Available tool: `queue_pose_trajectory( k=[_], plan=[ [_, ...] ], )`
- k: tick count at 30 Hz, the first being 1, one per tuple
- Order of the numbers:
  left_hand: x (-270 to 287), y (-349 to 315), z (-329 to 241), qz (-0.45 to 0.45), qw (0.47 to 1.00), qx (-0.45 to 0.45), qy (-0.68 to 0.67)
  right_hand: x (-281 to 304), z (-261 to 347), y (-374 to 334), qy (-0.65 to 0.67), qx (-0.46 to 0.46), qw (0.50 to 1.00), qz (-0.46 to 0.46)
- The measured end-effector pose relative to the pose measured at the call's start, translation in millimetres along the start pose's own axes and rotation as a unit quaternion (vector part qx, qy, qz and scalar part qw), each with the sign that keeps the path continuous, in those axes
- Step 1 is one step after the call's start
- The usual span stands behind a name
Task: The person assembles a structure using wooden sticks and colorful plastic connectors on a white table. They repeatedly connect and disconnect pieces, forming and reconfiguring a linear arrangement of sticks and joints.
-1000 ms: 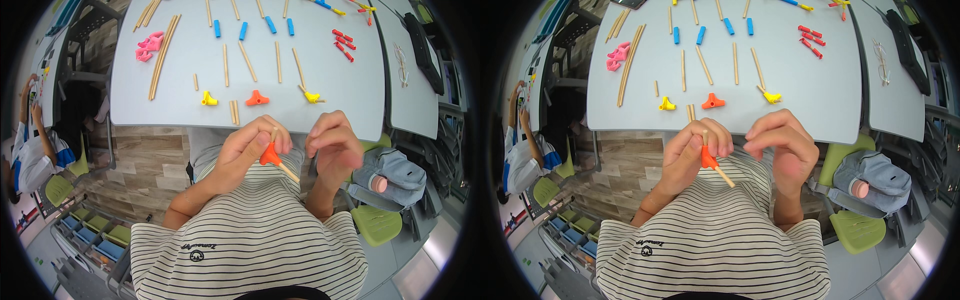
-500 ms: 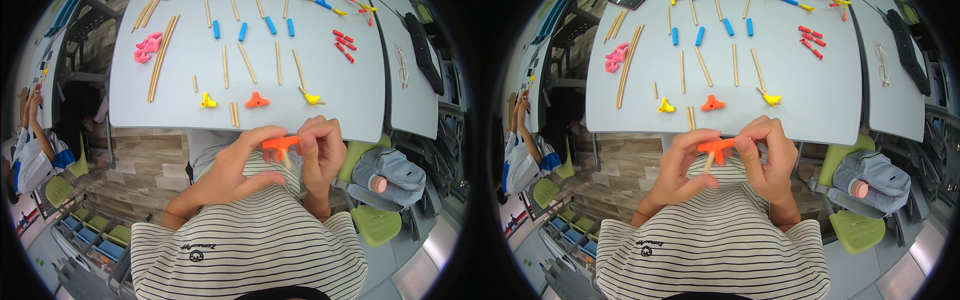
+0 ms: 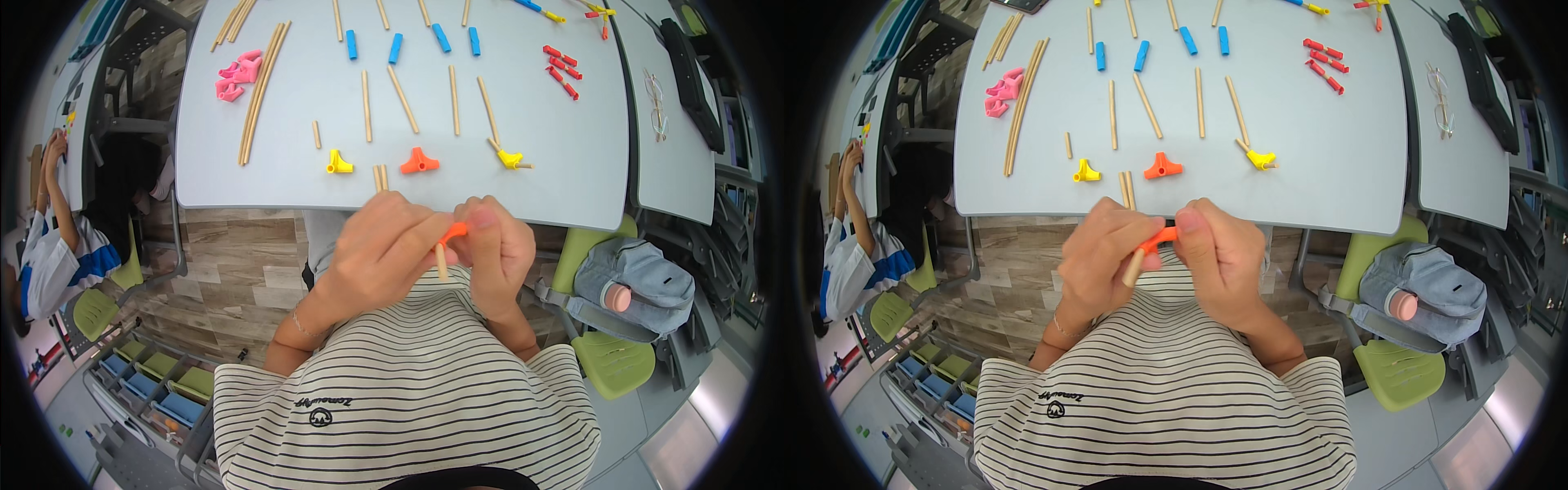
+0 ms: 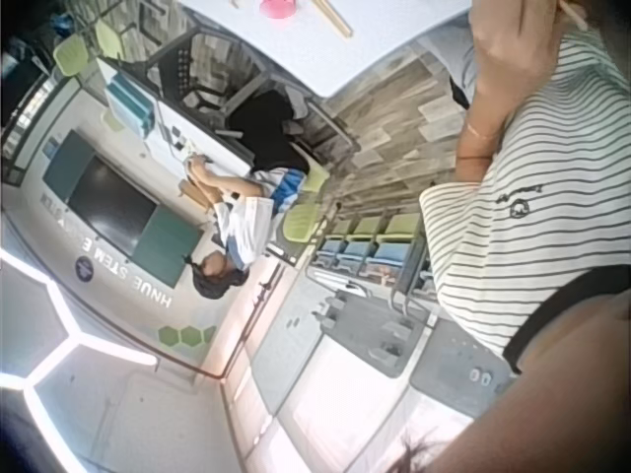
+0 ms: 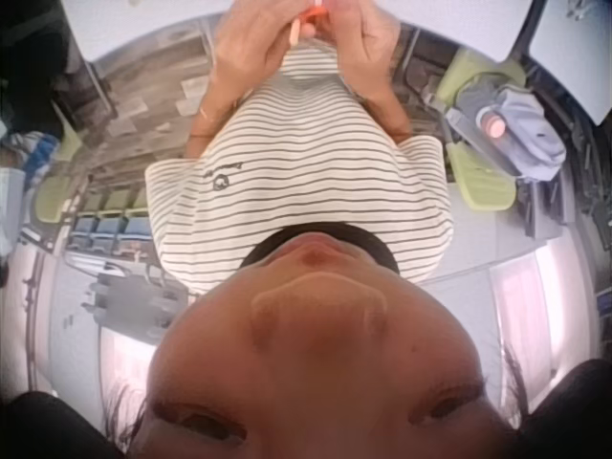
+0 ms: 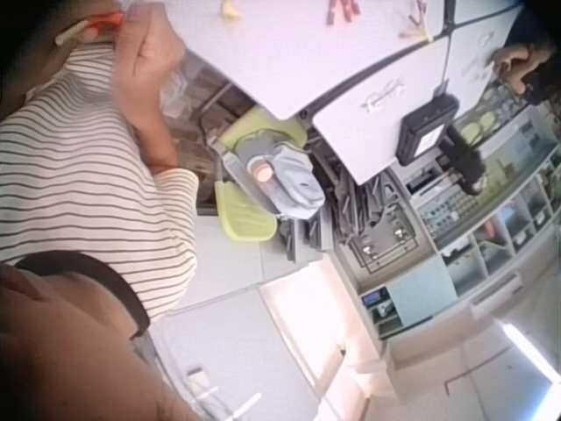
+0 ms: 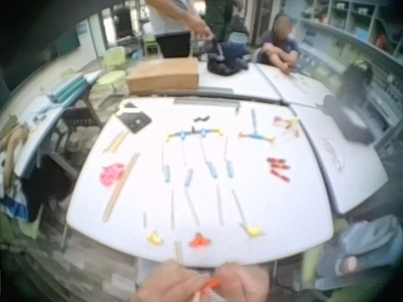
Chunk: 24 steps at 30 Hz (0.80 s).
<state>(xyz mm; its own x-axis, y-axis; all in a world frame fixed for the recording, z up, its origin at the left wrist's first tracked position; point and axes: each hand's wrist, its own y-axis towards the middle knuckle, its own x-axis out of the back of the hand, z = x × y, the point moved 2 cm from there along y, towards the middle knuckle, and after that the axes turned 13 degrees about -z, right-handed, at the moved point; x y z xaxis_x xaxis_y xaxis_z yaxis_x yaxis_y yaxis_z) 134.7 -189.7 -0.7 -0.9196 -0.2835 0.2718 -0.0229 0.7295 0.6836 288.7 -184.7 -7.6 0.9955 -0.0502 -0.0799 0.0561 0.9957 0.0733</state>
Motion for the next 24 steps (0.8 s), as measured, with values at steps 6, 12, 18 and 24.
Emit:
queue_pose_trajectory(
  k=[6,12,18,24],
  plan=[
    [8,5,-7,0.011,0.934,0.311,-0.174,-3,3,-2,-0.019,0.197,0.98,0.019],
    [11,10,-5,0.069,0.778,0.518,-0.349,-3,5,0,-0.042,0.359,0.931,0.056],
    [7,2,-1,0.073,0.645,0.609,-0.456,1,8,4,-0.033,0.37,0.924,0.093],
    [17,12,-5,0.006,0.981,0.138,-0.137,4,3,17,0.114,0.084,0.987,0.069]
  ],
)
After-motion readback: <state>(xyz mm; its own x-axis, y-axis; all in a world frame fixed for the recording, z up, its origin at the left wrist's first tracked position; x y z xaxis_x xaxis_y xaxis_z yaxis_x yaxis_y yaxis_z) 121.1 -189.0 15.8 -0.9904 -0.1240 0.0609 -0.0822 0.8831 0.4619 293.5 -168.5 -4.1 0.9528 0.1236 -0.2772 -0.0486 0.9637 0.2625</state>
